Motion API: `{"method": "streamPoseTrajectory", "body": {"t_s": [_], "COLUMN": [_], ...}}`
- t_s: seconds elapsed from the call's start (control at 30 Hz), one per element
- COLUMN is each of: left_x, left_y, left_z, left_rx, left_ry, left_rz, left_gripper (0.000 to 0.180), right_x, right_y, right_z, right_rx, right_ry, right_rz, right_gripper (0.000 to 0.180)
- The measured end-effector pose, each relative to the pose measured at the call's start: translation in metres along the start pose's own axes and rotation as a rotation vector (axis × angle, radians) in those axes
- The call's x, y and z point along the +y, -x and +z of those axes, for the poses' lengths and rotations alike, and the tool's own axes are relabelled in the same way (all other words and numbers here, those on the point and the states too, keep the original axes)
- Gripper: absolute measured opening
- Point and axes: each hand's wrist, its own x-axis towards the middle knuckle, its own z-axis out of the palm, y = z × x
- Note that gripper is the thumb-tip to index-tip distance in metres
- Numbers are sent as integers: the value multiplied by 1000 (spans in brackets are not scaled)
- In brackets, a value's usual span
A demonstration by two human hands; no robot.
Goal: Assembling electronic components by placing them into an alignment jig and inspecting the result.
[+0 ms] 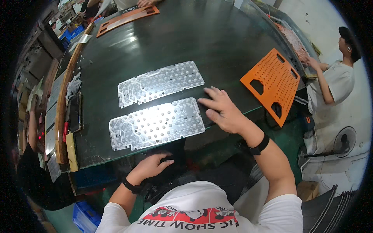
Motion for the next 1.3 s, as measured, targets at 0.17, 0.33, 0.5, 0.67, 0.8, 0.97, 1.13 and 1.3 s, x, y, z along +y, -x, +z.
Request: {"method": "streamPoseTrajectory", "body": {"t_s": [0.17, 0.33, 0.5, 0.67, 0.8, 0.97, 1.13, 1.3], "left_x": [-9, -15, -8, -1, -15, -5, 5, 16], "left_y": [-8, -32, -45, -45, -51, -61, -58, -63], "left_z": [4, 12, 18, 17, 30, 27, 28, 32], "left_rx": [20, 9, 27, 14, 89, 30, 110, 224], "left_ry": [56, 80, 66, 93, 81, 114, 169, 179], "left_rz": [110, 177, 281, 255, 301, 266, 343, 390], "left_gripper": [46, 43, 42, 44, 43, 44, 43, 41], "right_x": [-20, -41, -55, -48, -38, -47, -52, -47], "right_y": [49, 64, 38, 2, -23, -31, -30, -14], "right_z": [6, 34, 21, 8, 7, 7, 12, 13], "right_rx": [386, 169, 206, 232, 98, 17, 16, 75], "right_ry": [-197, -1121, -1410, -1258, -1128, -855, -843, -874], "right_rz": [347, 793, 769, 856, 885, 832, 806, 748], "right_gripper": [24, 42, 36, 28, 29, 30, 27, 26]}}
